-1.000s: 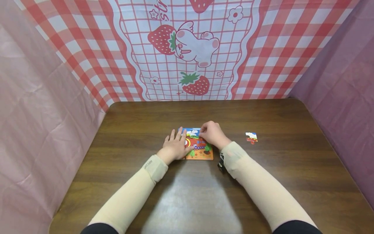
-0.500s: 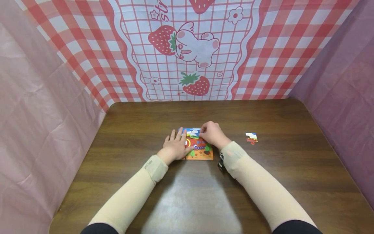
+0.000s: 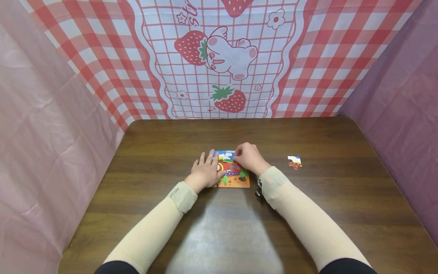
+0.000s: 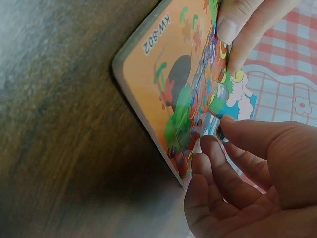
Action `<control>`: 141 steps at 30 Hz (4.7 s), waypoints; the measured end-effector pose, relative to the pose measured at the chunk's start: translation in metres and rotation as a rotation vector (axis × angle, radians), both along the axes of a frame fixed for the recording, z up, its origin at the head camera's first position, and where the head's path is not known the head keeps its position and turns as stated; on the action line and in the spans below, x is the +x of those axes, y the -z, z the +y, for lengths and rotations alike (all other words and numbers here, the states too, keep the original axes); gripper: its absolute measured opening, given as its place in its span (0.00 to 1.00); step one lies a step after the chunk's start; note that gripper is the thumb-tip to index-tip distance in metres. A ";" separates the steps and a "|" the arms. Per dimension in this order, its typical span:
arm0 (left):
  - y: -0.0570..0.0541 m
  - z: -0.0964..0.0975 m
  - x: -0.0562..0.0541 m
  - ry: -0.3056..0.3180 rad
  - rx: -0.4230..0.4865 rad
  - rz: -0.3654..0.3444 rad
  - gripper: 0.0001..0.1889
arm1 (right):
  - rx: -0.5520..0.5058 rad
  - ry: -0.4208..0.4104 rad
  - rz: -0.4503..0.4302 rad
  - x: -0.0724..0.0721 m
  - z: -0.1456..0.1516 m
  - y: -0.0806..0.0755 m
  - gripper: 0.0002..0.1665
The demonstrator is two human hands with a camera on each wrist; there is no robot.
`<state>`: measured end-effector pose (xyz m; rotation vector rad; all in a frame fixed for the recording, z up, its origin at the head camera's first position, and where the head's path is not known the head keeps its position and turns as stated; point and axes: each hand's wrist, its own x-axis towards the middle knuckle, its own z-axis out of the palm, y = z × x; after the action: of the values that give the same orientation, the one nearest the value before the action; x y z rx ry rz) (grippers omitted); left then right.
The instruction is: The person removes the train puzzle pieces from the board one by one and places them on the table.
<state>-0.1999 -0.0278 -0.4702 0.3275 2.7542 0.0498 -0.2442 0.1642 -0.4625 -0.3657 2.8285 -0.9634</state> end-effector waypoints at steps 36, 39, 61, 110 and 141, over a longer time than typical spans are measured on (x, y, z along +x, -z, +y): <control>0.000 -0.001 0.003 0.008 -0.008 0.004 0.44 | 0.026 0.008 0.014 -0.001 -0.004 0.003 0.09; -0.004 0.000 0.007 0.032 0.003 0.002 0.46 | 0.033 0.012 0.021 -0.001 -0.004 0.002 0.09; -0.004 -0.001 0.023 0.156 0.001 -0.063 0.47 | 0.034 0.010 0.035 0.000 -0.004 0.002 0.10; -0.001 -0.002 0.022 0.172 0.010 -0.023 0.45 | -0.133 0.103 -0.055 0.004 0.120 -0.016 0.15; 0.002 -0.004 0.019 0.205 0.041 -0.001 0.46 | 0.013 0.084 -0.101 0.008 0.158 -0.002 0.11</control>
<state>-0.1805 -0.0317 -0.4722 0.6180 2.7056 0.0530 -0.2362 0.3218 -0.4601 -0.1923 2.7765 -0.9495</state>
